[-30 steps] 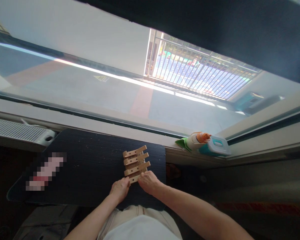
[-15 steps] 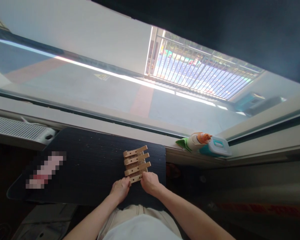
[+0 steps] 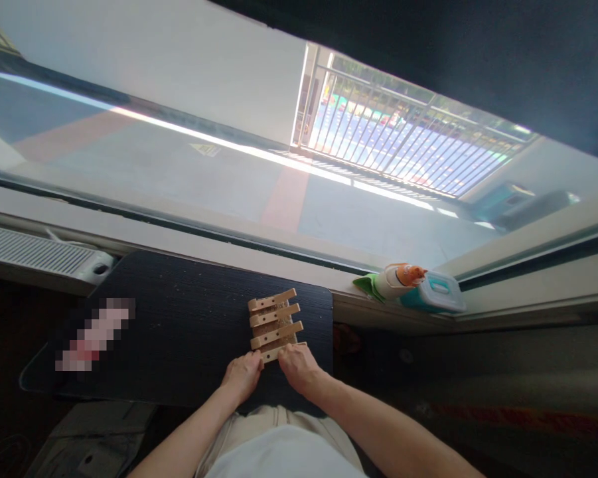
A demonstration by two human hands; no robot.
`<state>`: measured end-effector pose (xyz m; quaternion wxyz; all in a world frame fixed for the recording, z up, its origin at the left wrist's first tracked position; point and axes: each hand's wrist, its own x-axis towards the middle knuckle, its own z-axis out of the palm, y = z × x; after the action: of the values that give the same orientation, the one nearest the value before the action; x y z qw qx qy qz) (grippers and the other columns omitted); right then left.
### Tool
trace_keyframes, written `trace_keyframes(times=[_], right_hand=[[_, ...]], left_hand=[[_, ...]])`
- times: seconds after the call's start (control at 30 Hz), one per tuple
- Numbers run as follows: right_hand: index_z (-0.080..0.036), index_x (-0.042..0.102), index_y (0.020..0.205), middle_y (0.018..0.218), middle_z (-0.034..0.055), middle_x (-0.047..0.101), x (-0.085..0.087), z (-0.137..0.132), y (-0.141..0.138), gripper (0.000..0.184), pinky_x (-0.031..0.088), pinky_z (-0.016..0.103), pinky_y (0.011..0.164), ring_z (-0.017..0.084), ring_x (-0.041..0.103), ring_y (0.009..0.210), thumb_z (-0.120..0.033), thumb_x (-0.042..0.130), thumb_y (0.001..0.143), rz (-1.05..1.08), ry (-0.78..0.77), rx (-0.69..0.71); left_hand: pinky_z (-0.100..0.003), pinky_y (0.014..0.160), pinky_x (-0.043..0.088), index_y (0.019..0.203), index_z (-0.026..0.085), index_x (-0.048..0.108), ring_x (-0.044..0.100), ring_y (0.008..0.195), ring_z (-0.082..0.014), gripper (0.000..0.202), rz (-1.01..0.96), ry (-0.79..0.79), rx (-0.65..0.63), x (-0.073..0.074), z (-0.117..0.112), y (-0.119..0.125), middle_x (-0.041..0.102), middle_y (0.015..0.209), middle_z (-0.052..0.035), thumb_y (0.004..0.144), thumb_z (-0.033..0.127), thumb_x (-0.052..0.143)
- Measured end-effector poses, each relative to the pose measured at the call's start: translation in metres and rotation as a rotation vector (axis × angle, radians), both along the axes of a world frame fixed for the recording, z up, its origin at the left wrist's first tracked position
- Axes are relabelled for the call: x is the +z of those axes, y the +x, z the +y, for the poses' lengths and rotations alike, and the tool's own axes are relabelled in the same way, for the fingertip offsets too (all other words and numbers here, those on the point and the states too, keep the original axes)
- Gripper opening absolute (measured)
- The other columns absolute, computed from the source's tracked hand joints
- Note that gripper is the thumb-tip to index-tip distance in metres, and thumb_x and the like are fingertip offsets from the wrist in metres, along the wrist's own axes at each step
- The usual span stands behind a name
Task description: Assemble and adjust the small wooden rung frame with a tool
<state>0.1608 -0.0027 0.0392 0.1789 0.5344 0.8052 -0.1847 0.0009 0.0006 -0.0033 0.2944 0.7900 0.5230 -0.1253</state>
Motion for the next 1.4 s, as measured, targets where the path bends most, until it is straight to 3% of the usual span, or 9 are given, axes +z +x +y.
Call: trace_keyframes(times=[0.1,0.2,0.33,0.53,0.67,0.93,1.03,1.23,1.4], right_hand=[[-0.015,0.061,0.085,0.084,0.0099,0.066,0.000,0.003,0.006,0.021,0.046,0.030,0.065,0.021,0.063,0.078,-0.017,0.041,0.080,0.010,-0.027,-0.255],[-0.017,0.061,0.085,0.085,0.0094,0.067,0.006,0.006,0.008,0.024,0.046,0.030,0.066,0.021,0.063,0.080,-0.022,0.038,0.083,0.021,-0.022,-0.341],[-0.016,0.061,0.086,0.080,0.0098,0.067,0.018,0.008,0.004,0.019,0.046,0.028,0.061,0.020,0.063,0.073,-0.017,0.042,0.080,0.001,0.014,-0.208],[-0.012,0.062,0.077,0.079,0.0115,0.064,0.026,0.011,0.005,0.021,0.045,0.029,0.055,0.020,0.061,0.072,-0.004,0.043,0.076,-0.009,0.069,0.213],[-0.010,0.061,0.080,0.079,0.0124,0.063,0.022,0.008,0.009,0.020,0.045,0.030,0.056,0.021,0.060,0.073,-0.004,0.043,0.075,0.022,0.099,0.259],[-0.015,0.058,0.090,0.083,0.0098,0.067,0.006,-0.010,0.006,0.021,0.046,0.030,0.063,0.021,0.063,0.076,-0.017,0.040,0.081,0.010,-0.019,-0.295],[-0.016,0.059,0.085,0.085,0.0110,0.067,0.009,-0.008,0.005,0.023,0.046,0.031,0.065,0.022,0.063,0.078,-0.023,0.037,0.083,-0.001,-0.040,-0.393],[-0.016,0.058,0.087,0.080,0.0099,0.066,0.031,0.002,0.008,0.018,0.047,0.029,0.061,0.020,0.063,0.073,-0.011,0.043,0.078,0.003,0.006,-0.025],[-0.012,0.059,0.082,0.081,0.0128,0.062,0.025,0.002,0.005,0.020,0.047,0.033,0.058,0.022,0.061,0.075,-0.006,0.040,0.076,0.021,0.052,0.205]], left_hand=[[-0.029,0.076,0.042,0.095,0.019,0.054,0.059,0.089,-0.0179,0.026,-0.006,0.004,-0.002,0.000,0.000,0.000,0.062,0.096,-0.0062,0.081,0.023,0.032],[-0.028,0.077,0.042,0.096,0.019,0.054,0.059,0.089,-0.0173,0.026,0.004,-0.012,-0.002,0.003,0.000,0.000,0.062,0.097,-0.0063,0.081,0.023,0.032],[-0.028,0.075,0.042,0.094,0.019,0.053,0.059,0.089,-0.0170,0.026,0.005,-0.005,0.012,0.005,0.000,-0.001,0.062,0.096,-0.0058,0.083,0.024,0.030],[-0.026,0.073,0.042,0.091,0.020,0.053,0.059,0.087,-0.0162,0.021,0.003,-0.014,0.024,0.004,0.000,-0.002,0.062,0.095,-0.0047,0.079,0.021,0.035],[-0.026,0.075,0.041,0.092,0.020,0.053,0.058,0.089,-0.0163,0.021,0.001,-0.022,0.027,0.005,0.000,-0.001,0.062,0.095,-0.0051,0.079,0.020,0.037],[-0.030,0.079,0.042,0.102,0.018,0.051,0.058,0.092,-0.0187,0.028,0.018,-0.031,-0.014,0.005,0.000,0.000,0.061,0.100,-0.0083,0.078,0.018,0.037],[-0.028,0.079,0.042,0.097,0.019,0.053,0.058,0.091,-0.0174,0.025,0.003,-0.023,-0.011,0.002,0.000,-0.001,0.062,0.097,-0.0062,0.078,0.019,0.036],[-0.027,0.076,0.042,0.092,0.020,0.053,0.059,0.090,-0.0163,0.023,-0.006,-0.011,0.014,-0.003,0.000,-0.003,0.062,0.097,-0.0051,0.082,0.024,0.033],[-0.027,0.073,0.042,0.091,0.020,0.053,0.059,0.086,-0.0167,0.022,-0.025,-0.014,0.026,-0.005,-0.001,-0.003,0.062,0.094,-0.0047,0.079,0.021,0.035]])
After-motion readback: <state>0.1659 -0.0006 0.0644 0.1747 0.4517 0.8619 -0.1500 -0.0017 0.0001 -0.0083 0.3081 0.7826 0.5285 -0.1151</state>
